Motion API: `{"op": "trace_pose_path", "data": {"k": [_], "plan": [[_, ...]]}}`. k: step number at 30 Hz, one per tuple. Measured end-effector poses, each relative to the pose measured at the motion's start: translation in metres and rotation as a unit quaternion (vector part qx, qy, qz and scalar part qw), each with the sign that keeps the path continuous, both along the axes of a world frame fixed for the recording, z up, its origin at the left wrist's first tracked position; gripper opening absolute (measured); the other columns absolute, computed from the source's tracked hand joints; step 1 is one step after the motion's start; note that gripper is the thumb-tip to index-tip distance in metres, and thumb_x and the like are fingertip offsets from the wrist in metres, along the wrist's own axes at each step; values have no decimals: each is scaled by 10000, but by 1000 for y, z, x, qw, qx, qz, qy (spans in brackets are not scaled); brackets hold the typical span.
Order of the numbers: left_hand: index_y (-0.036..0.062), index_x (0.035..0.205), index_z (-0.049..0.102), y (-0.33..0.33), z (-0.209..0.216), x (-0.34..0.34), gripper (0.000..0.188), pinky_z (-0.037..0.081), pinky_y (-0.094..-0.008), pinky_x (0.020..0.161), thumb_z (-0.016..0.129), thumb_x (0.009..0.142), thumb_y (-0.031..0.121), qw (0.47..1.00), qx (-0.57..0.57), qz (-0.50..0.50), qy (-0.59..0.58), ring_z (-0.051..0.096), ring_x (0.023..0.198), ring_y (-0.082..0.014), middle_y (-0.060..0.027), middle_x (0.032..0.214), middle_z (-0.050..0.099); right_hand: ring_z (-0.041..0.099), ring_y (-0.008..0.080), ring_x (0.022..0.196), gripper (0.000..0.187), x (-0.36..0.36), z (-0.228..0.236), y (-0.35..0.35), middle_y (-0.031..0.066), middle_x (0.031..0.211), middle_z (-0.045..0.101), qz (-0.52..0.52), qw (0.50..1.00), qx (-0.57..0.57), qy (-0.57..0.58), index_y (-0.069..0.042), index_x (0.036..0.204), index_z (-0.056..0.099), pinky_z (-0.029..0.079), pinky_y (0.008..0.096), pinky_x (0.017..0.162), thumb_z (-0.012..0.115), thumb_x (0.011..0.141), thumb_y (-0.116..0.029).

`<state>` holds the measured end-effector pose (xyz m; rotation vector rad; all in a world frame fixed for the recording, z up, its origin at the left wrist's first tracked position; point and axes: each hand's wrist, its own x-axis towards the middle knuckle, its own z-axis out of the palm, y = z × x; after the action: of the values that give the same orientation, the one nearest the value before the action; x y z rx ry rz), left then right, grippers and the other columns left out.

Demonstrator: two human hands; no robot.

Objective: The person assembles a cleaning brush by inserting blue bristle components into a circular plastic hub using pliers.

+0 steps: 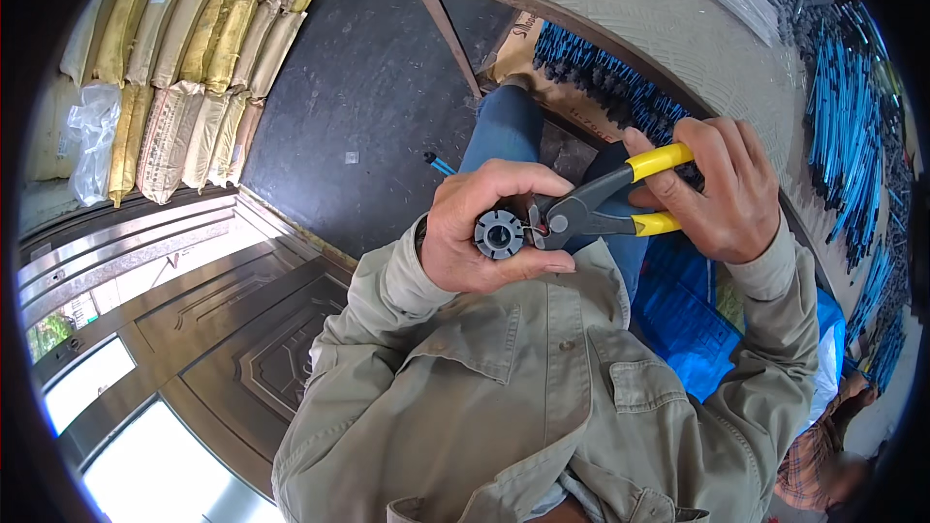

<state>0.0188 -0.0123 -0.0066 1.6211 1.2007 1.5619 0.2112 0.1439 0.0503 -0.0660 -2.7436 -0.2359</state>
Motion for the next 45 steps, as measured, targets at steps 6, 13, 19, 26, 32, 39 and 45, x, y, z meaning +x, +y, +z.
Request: {"op": "trace_pose_path", "data": {"k": [6, 13, 19, 26, 32, 39, 45], "plan": [[-47, 1083, 540, -6, 0, -4, 637, 451, -272, 762, 853, 598, 221, 999, 5, 25, 25, 591, 868, -171, -121, 1015, 581, 532, 265, 672, 273, -9, -21, 1, 135, 818, 505, 54, 995, -78, 7, -41, 730, 578, 425, 353, 563, 713, 614, -249], [-74, 1187, 452, -12, 1, -7, 784, 464, -274, 754, 847, 604, 271, 997, -67, 18, -23, 601, 820, -176, -121, 893, 604, 548, 278, 708, 258, -5, -51, -15, 150, 842, 528, 10, 978, -208, 14, -17, 714, 560, 447, 347, 616, 723, 666, -212], [-79, 1290, 287, -3, -13, -5, 1049, 460, -288, 786, 865, 533, 361, 994, -34, -41, -100, 590, 833, -184, -133, 940, 581, 554, 178, 773, 199, -38, -112, -65, 90, 923, 551, -47, 726, -656, 199, 8, 943, 639, 434, 247, 654, 674, 750, -28], [-78, 1317, 231, -3, -17, 33, 1194, 436, -347, 850, 877, 455, 437, 988, 44, 116, 97, 547, 977, -231, -185, 1071, 539, 541, 165, 871, 166, -30, -142, -88, 87, 983, 545, -19, 630, -727, 271, 15, 963, 619, 438, 248, 732, 634, 804, -32], [-47, 1230, 411, 3, -31, 73, 817, 463, -364, 801, 820, 590, 256, 961, 87, 223, 142, 584, 906, -317, -166, 1062, 560, 536, 159, 911, 137, -18, -145, -109, 89, 1021, 550, -121, 486, -813, 297, 22, 953, 599, 437, 267, 753, 610, 823, -21], [-43, 1118, 514, 9, -42, 80, 576, 490, -363, 762, 757, 609, 77, 972, 80, 179, 129, 610, 862, -296, -150, 947, 607, 548, 163, 888, 124, 4, -177, -110, 93, 1006, 567, -149, 476, -807, 316, 19, 946, 599, 445, 289, 747, 598, 827, -17], [-5, 962, 576, 7, -26, 44, 419, 486, -330, 718, 709, 567, -48, 993, 15, 116, 3, 620, 788, -250, -126, 861, 620, 572, 195, 866, 152, -23, -136, -99, 116, 984, 577, -115, 595, -711, 356, 15, 965, 588, 459, 303, 731, 599, 815, -7]]}}
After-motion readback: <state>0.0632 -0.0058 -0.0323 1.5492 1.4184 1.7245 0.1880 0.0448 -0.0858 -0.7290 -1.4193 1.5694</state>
